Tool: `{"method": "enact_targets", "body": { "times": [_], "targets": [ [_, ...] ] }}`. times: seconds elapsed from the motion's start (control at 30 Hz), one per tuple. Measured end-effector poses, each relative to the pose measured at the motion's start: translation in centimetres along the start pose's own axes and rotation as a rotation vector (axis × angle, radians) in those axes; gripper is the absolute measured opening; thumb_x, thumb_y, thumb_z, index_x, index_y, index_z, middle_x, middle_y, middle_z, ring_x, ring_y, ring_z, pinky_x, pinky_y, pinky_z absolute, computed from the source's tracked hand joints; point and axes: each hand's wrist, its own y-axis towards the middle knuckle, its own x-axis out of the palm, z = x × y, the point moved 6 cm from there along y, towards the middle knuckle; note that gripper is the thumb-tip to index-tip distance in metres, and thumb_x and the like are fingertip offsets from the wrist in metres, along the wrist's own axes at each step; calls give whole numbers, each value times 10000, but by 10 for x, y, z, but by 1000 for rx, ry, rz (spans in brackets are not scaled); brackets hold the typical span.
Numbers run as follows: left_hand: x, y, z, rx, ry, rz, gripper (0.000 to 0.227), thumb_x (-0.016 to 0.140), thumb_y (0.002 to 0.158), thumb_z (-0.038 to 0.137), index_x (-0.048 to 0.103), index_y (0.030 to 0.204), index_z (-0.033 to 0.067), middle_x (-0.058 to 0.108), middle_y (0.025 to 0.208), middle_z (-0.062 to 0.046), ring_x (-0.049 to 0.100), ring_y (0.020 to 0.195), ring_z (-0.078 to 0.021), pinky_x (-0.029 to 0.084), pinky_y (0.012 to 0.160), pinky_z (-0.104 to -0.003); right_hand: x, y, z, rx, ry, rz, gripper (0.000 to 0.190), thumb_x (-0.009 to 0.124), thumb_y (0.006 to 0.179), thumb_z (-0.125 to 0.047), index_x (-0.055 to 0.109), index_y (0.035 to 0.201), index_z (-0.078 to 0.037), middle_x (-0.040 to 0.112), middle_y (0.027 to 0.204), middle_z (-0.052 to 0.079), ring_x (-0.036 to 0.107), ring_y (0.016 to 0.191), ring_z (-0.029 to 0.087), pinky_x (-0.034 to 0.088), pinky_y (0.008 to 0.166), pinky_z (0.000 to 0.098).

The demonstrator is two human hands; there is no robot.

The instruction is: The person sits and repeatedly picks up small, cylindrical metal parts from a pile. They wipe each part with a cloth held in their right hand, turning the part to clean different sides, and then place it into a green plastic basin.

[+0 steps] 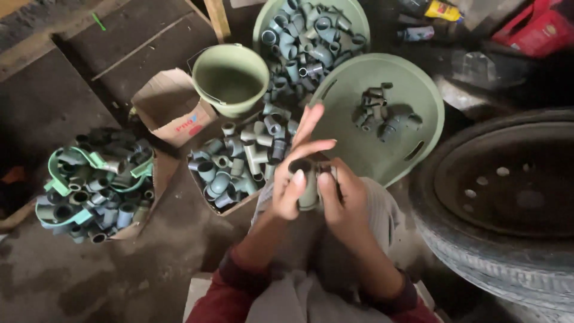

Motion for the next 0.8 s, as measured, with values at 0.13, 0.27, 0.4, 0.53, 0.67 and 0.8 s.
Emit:
{"method": "enact_targets", "body": {
  "times": [0.13,0.27,0.4,0.53,0.67,0.8],
  "targets": [
    [-5,-6,-15,14,73,-71,603,340,1043,473,708,1178,15,494,1509,-280,365,1496,-486,180,1257,-624,2,7,27,47,26,-50,299,493,1082,-169,683,1225,13,722,1069,263,701,898,284,531,788,467],
    [-8,-13,-23,-21,23,-66,582,299,1055,500,653,952,49,669,1175,-219,600,1209,-427,277,1171,-568,2,-8,99,384,443,-116,382,467,1073,-212,754,1059,39,744,981,188,648,850,219,536,826,419],
    [-16,-18,-31,-2,48,49,639,342,1054,568,603,1005,-13,612,1035,-191,602,1019,-362,407,982,-487,30,-23,171,508,759,-164,282,583,985,-233,724,1008,10,703,894,99,632,823,168,529,761,373],
    [-25,-21,-43,-4,60,82,584,558,999,563,566,1131,-6,600,1106,-186,554,1076,-331,397,988,-451,4,-14,114,508,799,-44,256,591,992,-229,705,998,1,678,881,108,634,801,181,530,738,377],
    [-49,-34,-54,-73,261,150,520,829,815,260,605,1207,2,689,1186,-188,631,1152,-355,430,1052,-470,-31,-2,57,499,890,228,208,607,1008,-219,663,975,-21,621,850,129,637,750,210,532,684,387],
    [-53,-42,-52,-172,139,232,441,809,861,139,594,1220,1,682,1245,-164,627,1233,-300,446,1093,-431,-84,-3,68,162,448,584,301,479,1143,-313,615,1037,-66,688,986,128,657,831,154,601,785,324]
  ]
}}
